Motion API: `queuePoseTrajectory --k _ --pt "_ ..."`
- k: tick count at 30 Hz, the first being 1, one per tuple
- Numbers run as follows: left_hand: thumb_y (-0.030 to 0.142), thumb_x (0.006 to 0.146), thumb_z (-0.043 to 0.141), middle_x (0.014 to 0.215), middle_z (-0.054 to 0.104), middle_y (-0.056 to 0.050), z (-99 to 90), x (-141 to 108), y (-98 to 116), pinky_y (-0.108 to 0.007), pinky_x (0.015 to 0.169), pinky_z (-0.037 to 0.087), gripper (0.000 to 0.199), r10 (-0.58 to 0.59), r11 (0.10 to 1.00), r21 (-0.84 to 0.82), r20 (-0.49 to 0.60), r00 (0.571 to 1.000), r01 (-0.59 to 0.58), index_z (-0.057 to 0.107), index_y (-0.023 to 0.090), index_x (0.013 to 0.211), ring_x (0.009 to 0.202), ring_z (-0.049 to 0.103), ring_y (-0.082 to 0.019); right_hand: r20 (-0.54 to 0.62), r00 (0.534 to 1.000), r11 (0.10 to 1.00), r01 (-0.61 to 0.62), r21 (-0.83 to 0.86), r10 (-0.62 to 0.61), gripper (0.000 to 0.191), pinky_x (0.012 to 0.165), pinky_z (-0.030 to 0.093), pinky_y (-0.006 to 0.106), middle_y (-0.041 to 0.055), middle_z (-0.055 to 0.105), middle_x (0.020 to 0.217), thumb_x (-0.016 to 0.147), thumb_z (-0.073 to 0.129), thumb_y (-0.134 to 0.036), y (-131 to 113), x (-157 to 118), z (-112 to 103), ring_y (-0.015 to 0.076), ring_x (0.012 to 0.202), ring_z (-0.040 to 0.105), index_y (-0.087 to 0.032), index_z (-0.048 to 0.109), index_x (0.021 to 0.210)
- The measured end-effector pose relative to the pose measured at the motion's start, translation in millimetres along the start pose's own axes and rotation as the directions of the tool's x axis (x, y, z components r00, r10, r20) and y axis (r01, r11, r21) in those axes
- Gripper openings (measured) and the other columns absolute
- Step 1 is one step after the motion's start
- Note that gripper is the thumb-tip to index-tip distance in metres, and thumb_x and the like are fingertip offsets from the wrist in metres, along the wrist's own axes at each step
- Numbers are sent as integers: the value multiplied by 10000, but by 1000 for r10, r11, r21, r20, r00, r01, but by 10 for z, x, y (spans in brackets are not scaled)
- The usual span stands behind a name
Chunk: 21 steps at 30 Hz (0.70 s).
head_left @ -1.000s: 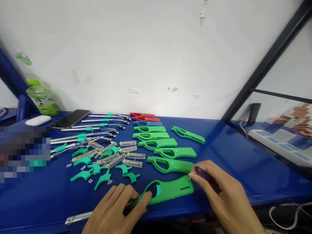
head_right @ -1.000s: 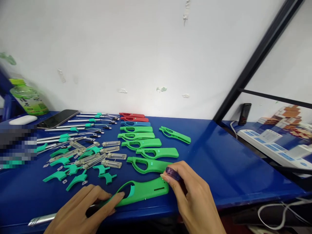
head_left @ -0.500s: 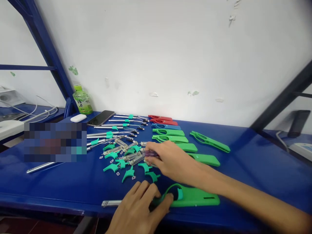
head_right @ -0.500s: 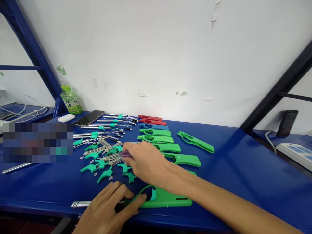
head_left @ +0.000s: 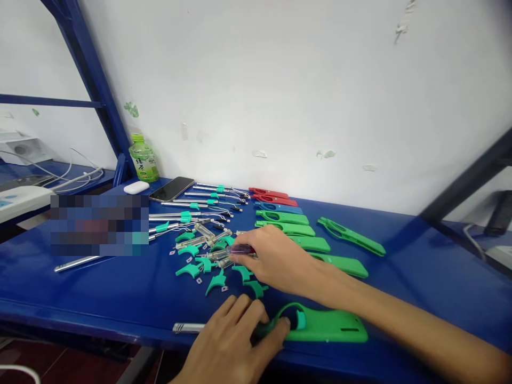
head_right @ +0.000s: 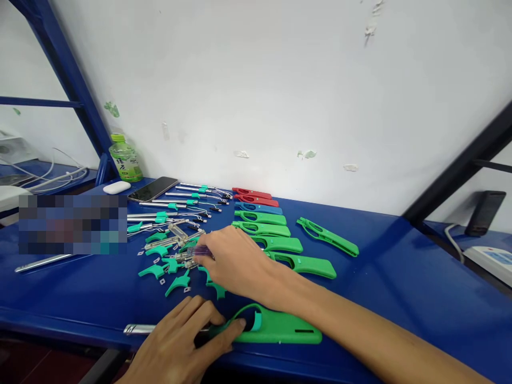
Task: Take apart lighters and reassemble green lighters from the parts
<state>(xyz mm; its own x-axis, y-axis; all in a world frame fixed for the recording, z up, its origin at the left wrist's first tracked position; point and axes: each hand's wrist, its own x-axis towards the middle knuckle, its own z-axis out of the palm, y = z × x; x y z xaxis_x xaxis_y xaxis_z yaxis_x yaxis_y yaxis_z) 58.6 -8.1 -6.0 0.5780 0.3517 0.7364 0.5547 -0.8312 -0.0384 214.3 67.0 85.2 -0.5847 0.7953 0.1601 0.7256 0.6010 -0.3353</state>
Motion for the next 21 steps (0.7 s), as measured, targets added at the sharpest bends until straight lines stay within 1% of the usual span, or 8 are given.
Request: queuePoseTrajectory --k 5,11,15,18,21 --pt "165 1126 399 787 653 -6 22 -14 4 -287 569 452 336 12 1000 5 -5 1000 -12 724 241 1169 646 574 -168 7 1000 997 22 -71 -21 250 603 298 321 36 768 833 1037 635 -246 -54 20 40 151 684 583 -197 736 813" --pt "168 1118 422 779 645 -6 45 -5 5 -290 556 460 310 13 1000 1 -7 1000 -13 722 236 1159 645 580 -175 14 1000 987 9 -161 -7 250 585 256 337 70 748 849 1034 599 -244 -126 43 75 158 662 565 -157 732 842" --pt "165 1112 427 776 648 -7 33 -6 8 -293 556 461 304 7 1000 3 -13 1000 -7 717 236 1171 637 581 -177 -10 1000 985 7 -174 -9 242 592 263 327 61 750 865 1040 613 -280 -111 51 82 154 667 562 -169 725 857" --pt "167 1114 412 769 653 -9 21 -2 14 -294 555 458 316 6 1000 6 -12 1000 -6 716 235 1165 624 582 -174 -41 999 986 -11 -165 4 300 583 262 322 28 722 782 1049 632 -348 -90 8 -16 145 635 520 -194 691 798" --pt "163 1115 402 761 659 -9 2 7 14 -298 543 458 323 8 1000 6 -3 1000 -8 715 227 1158 609 590 -173 -70 996 985 -71 -159 60 431 546 250 326 -15 617 604 1051 648 -383 -55 -216 -196 127 541 418 -209 601 660"
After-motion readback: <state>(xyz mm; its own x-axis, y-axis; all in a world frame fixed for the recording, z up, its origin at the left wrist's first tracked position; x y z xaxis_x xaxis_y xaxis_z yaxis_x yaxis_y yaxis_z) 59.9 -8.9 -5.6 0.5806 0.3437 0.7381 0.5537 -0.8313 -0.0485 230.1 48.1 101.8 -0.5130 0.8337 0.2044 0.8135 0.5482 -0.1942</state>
